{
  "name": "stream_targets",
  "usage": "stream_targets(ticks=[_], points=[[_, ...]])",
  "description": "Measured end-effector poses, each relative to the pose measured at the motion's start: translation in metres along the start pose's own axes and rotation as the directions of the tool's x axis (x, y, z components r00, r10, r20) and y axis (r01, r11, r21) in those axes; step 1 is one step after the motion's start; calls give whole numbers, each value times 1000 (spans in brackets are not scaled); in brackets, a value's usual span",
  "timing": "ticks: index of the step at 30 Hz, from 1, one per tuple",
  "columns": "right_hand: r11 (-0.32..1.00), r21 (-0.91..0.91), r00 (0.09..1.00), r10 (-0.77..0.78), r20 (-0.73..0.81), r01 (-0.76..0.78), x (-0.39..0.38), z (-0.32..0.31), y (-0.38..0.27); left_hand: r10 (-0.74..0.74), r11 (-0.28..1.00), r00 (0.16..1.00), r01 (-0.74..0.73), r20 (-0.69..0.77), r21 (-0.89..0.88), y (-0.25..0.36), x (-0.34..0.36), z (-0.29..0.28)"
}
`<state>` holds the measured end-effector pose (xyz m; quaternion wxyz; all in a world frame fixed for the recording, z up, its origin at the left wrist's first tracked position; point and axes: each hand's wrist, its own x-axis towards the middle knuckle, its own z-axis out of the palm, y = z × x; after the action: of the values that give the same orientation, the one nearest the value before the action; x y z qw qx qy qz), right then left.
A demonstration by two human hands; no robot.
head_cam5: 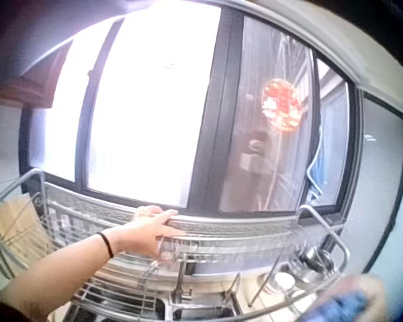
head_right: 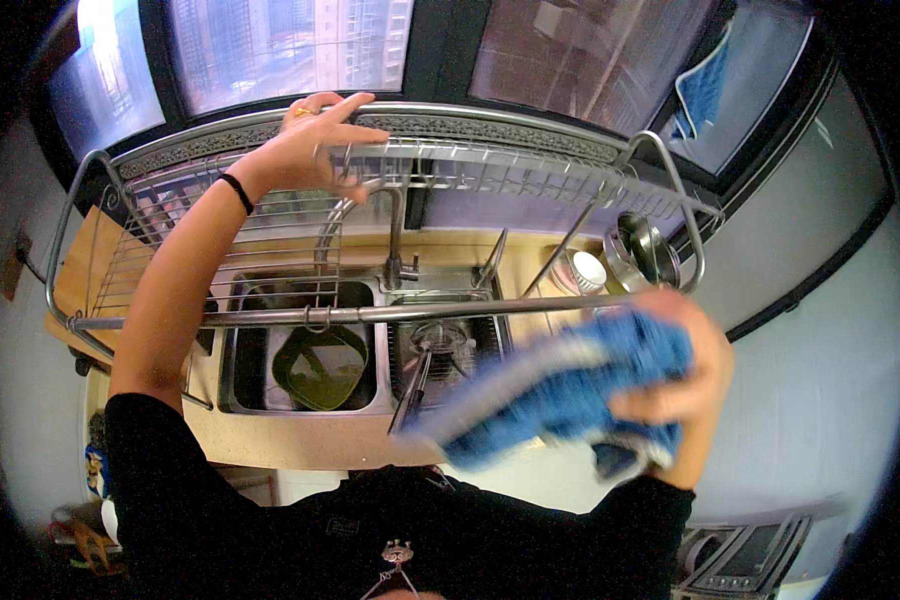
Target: The person wipes a metal dish rack using a blue cloth, cleaning the rails and frame of the rack over a kitchen sink.
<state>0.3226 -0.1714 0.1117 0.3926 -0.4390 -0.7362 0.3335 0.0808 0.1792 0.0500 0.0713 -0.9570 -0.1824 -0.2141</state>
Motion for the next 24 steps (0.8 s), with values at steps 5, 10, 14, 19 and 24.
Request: stream_targets(ticks=[5,10,14,19,24], points=[[983,-130,943,163,291,-130,-89,-4,19,-80,979,990,56,117,196,20,-2,-3],[872,21,860,486,-153,-489,-150,26,36,-101,955,982,50,162,291,38,0,-8],[803,161,717,588,-374,-574,-173,35,64,-109,950,975,45,193,308,45,4,-12],[510,-293,584,638,-502,-809,-163,34,73,-97,961,976,40,195,274,38,-1,-9],[250,-491,549,451,-704,-835,-170,32,93,-78,997,966,78,246,9,46,0,-29]])
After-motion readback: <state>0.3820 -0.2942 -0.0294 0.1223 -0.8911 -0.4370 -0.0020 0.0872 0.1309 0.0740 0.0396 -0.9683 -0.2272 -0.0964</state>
